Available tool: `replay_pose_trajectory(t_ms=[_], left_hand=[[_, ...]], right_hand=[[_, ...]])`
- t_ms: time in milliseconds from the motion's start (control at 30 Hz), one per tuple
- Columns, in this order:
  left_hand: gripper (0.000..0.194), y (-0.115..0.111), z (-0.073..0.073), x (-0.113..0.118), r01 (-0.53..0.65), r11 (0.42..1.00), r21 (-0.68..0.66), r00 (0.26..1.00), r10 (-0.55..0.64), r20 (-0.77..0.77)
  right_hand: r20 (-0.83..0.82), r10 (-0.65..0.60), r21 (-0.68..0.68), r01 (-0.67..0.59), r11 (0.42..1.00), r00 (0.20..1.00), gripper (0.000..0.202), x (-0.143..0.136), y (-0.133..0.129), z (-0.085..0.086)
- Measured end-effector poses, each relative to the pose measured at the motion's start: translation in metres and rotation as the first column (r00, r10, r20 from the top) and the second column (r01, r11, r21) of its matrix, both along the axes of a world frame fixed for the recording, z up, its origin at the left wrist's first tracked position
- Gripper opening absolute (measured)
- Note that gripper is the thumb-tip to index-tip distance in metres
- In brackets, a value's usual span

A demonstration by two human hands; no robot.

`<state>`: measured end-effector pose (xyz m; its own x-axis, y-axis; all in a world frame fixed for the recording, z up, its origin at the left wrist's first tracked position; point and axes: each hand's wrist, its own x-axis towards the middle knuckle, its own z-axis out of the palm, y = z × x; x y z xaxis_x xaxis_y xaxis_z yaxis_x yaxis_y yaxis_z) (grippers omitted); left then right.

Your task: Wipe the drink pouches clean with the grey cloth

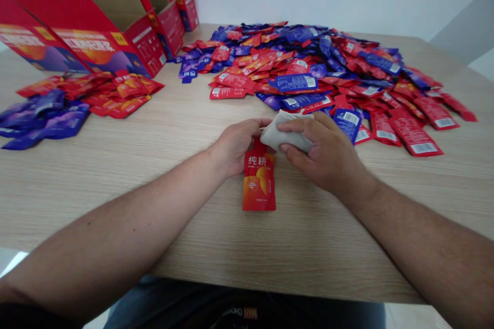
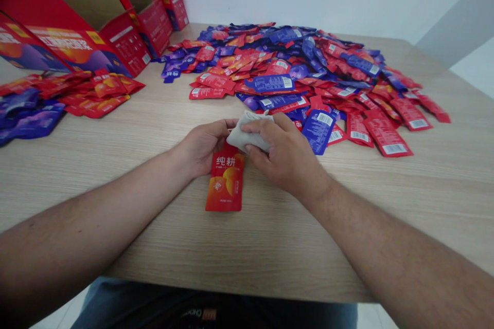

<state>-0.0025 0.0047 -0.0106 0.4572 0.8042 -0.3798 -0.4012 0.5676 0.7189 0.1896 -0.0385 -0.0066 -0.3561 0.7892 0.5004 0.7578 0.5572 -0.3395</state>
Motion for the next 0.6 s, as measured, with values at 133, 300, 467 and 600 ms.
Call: replay_pose_trajectory(t_ms=[133, 300, 467, 600], left_hand=[[0.048, -0.004, -0.001, 0.002, -0.023, 0.999, 0.043, 0.998, 0.026, -0.059], [0.058, 0.0, -0.001, -0.002, -0.044, 0.996, 0.08, 0.998, 0.046, -0.03], [0.056, 0.009, 0.005, -0.011, -0.132, 0.986, 0.097, 0.99, 0.127, 0.059], [0.06, 0.009, 0.007, -0.012, -0.159, 0.982, 0.099, 0.984, 0.148, 0.102]], right_hand=[[-0.132, -0.111, -0.033, 0.108, 0.994, 0.985, 0.03, 0.004, 0.006, -0.002], [-0.588, -0.141, -0.346, -0.09, 0.934, 0.796, 0.04, 0.01, 0.015, -0.005], [-0.709, -0.053, -0.524, -0.475, 0.707, 0.703, 0.051, 0.009, 0.007, -0.002], [-0.574, 0.181, -0.511, -0.522, 0.683, 0.799, 0.04, -0.004, -0.006, -0.005]])
